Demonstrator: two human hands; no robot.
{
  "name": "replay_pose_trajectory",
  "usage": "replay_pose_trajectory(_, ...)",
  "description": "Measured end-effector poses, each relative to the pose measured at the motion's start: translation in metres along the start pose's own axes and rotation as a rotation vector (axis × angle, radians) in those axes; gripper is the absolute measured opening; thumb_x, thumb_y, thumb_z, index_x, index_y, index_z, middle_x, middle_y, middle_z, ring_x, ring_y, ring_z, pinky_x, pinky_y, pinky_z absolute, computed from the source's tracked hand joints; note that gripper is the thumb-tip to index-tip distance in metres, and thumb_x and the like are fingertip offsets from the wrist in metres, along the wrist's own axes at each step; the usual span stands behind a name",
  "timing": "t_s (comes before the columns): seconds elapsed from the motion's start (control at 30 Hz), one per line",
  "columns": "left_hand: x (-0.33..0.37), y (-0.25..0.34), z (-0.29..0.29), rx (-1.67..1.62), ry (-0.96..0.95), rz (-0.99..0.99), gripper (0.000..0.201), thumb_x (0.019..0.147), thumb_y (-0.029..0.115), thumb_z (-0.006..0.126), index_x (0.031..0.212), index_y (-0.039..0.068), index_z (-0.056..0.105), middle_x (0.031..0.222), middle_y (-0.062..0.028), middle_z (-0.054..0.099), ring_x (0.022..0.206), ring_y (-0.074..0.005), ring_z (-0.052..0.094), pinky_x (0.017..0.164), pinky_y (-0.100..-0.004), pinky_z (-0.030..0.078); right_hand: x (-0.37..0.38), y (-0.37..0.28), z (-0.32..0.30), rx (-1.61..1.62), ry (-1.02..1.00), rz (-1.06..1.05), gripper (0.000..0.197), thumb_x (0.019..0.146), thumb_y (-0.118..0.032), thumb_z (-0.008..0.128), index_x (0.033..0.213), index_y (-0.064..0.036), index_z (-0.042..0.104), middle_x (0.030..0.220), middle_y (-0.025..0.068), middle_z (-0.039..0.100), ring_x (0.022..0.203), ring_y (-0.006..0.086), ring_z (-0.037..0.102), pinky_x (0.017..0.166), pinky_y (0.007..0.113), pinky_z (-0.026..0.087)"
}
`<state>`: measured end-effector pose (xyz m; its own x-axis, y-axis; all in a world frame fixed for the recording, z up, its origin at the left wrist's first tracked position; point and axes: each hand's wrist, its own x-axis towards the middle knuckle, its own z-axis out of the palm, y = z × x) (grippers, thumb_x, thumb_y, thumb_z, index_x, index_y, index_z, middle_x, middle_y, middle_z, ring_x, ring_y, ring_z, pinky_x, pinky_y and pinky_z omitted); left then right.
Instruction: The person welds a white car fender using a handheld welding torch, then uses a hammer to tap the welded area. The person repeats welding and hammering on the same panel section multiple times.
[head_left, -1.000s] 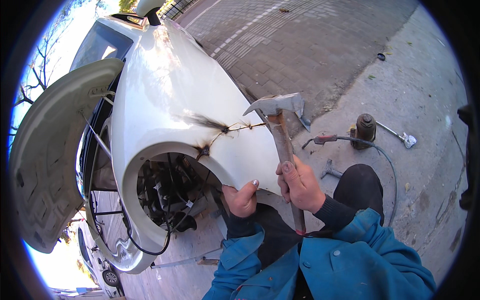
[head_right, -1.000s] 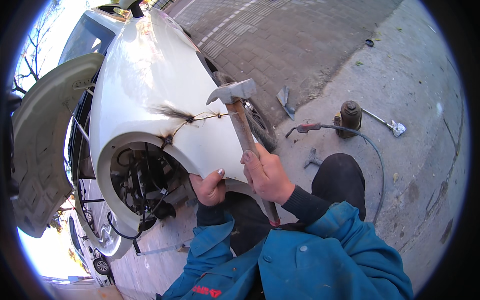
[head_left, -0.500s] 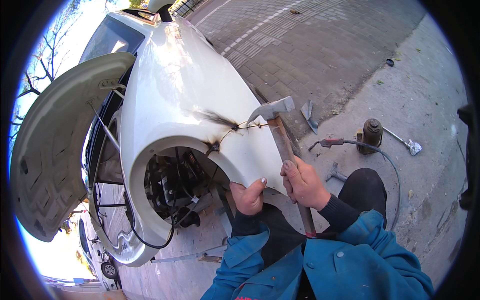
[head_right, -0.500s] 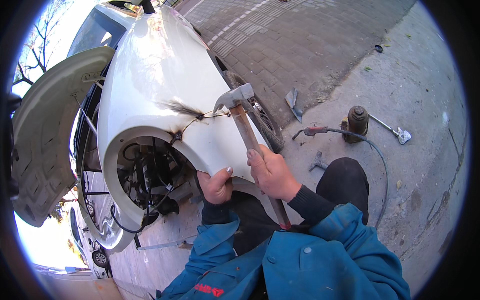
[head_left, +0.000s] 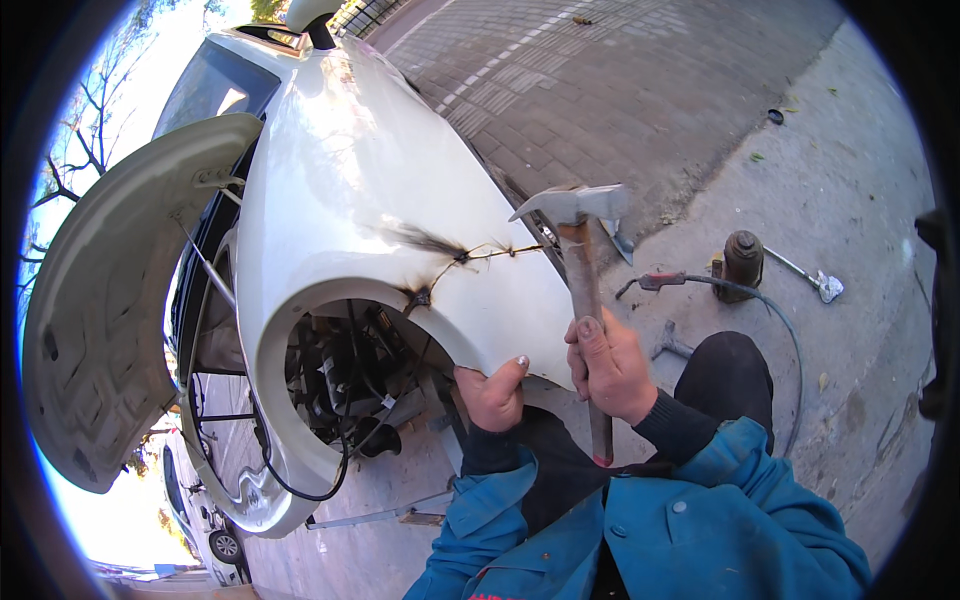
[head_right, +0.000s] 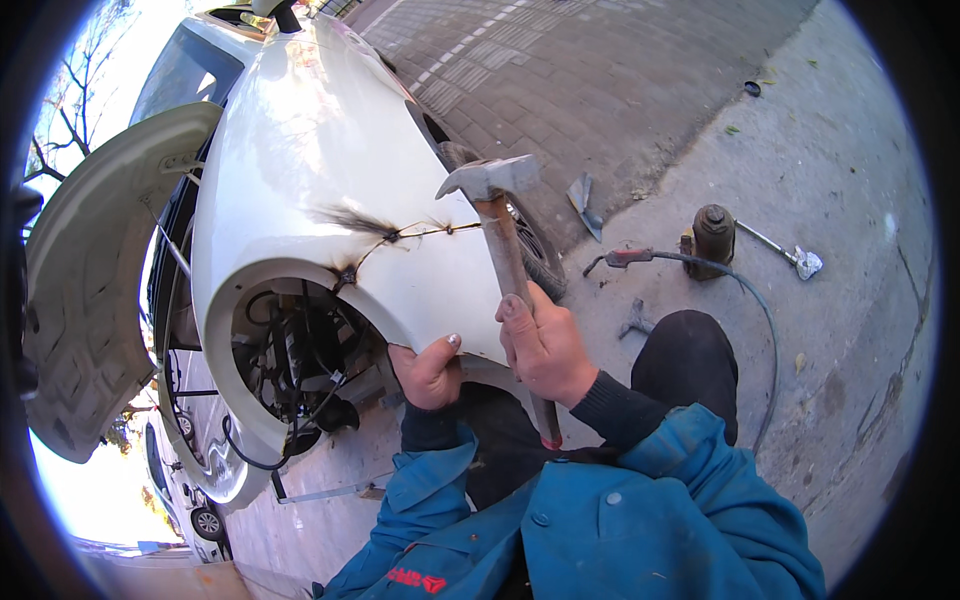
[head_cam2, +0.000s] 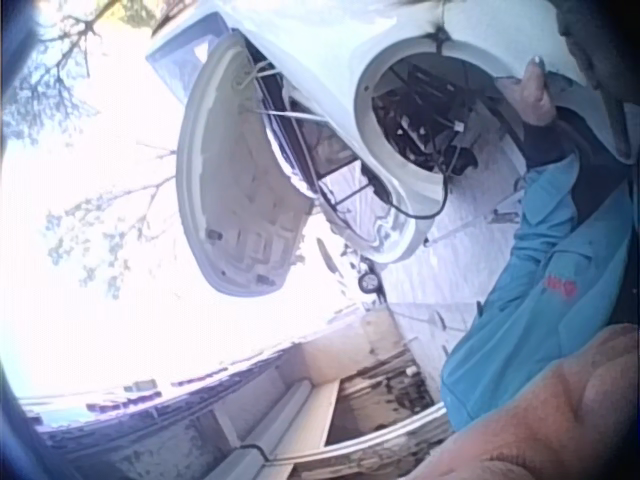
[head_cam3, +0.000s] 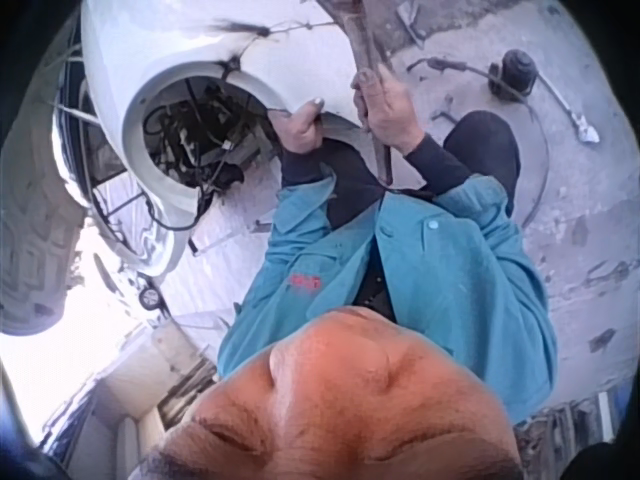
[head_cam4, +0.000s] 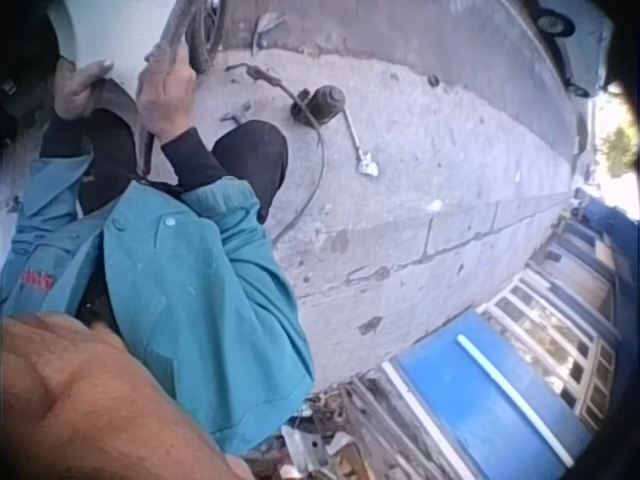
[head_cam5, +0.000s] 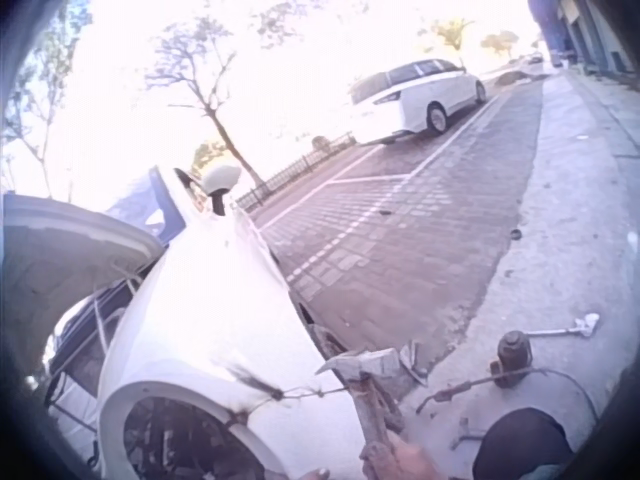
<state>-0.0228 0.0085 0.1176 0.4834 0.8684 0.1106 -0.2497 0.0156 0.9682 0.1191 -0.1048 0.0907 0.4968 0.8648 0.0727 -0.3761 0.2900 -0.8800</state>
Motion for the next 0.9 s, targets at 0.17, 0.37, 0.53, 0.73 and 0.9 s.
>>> replay_pose_trajectory(0.17,0.0,-0.001,-0.004,-0.03,-0.016,-0.027,0.066,0.08,-0.011,0.065,0.145,-0.004,0.056,0.129,-0.016,0.07,0.116,-0.0294,0.071,0.104,-0.0404,0.055,0.008,0.0,-0.006,-0.213,-0.081,0.075,0.043,0.12,-0.043,0.047,0.107,-0.0032,0.058,0.063,0.0001,0.056,0.053,0.0077,0.054,0.053,0.027,0.045)
replay_pose_trajectory(0.37,-0.001,-0.001,-0.002,-0.026,-0.003,-0.01,0.066,0.08,-0.013,0.064,0.145,-0.004,0.056,0.128,-0.0157,0.069,0.115,-0.0296,0.071,0.104,-0.041,0.055,-0.003,-0.002,0.001,-0.046,-0.012,-0.015,0.045,0.119,-0.046,0.049,0.106,-0.0037,0.057,0.066,0.0015,0.056,0.055,0.0093,0.055,0.053,0.029,0.046)
replay_pose_trajectory(0.53,0.0,-0.001,0.0,-0.066,-0.007,-0.009,0.069,0.08,-0.014,0.062,0.148,-0.004,0.054,0.132,-0.0162,0.068,0.121,-0.0305,0.07,0.108,-0.0415,0.053,0.007,-0.002,-0.001,-0.174,-0.084,0.07,0.042,0.119,-0.042,0.051,0.106,-0.0031,0.058,0.065,0.0006,0.057,0.056,0.0076,0.055,0.055,0.028,0.046)
replay_pose_trajectory(0.73,-0.001,0.002,0.0,0.003,-0.009,-0.019,0.071,0.079,-0.014,0.061,0.148,-0.004,0.054,0.132,-0.0157,0.068,0.121,-0.0306,0.07,0.109,-0.0418,0.053,-0.002,-0.01,0.004,-0.047,-0.026,0.021,0.043,0.118,-0.042,0.052,0.103,-0.0025,0.059,0.067,0.0024,0.059,0.059,0.0103,0.057,0.057,0.031,0.048)
replay_pose_trajectory(0.9,0.0,0.003,0.004,-0.009,-0.001,-0.032,0.07,0.079,-0.014,0.061,0.148,-0.004,0.054,0.131,-0.0155,0.069,0.119,-0.0302,0.07,0.108,-0.0415,0.053,0.009,-0.009,0.003,-0.187,-0.09,0.074,0.043,0.118,-0.042,0.052,0.103,-0.003,0.06,0.063,0.0016,0.057,0.052,0.0109,0.055,0.053,0.031,0.048)
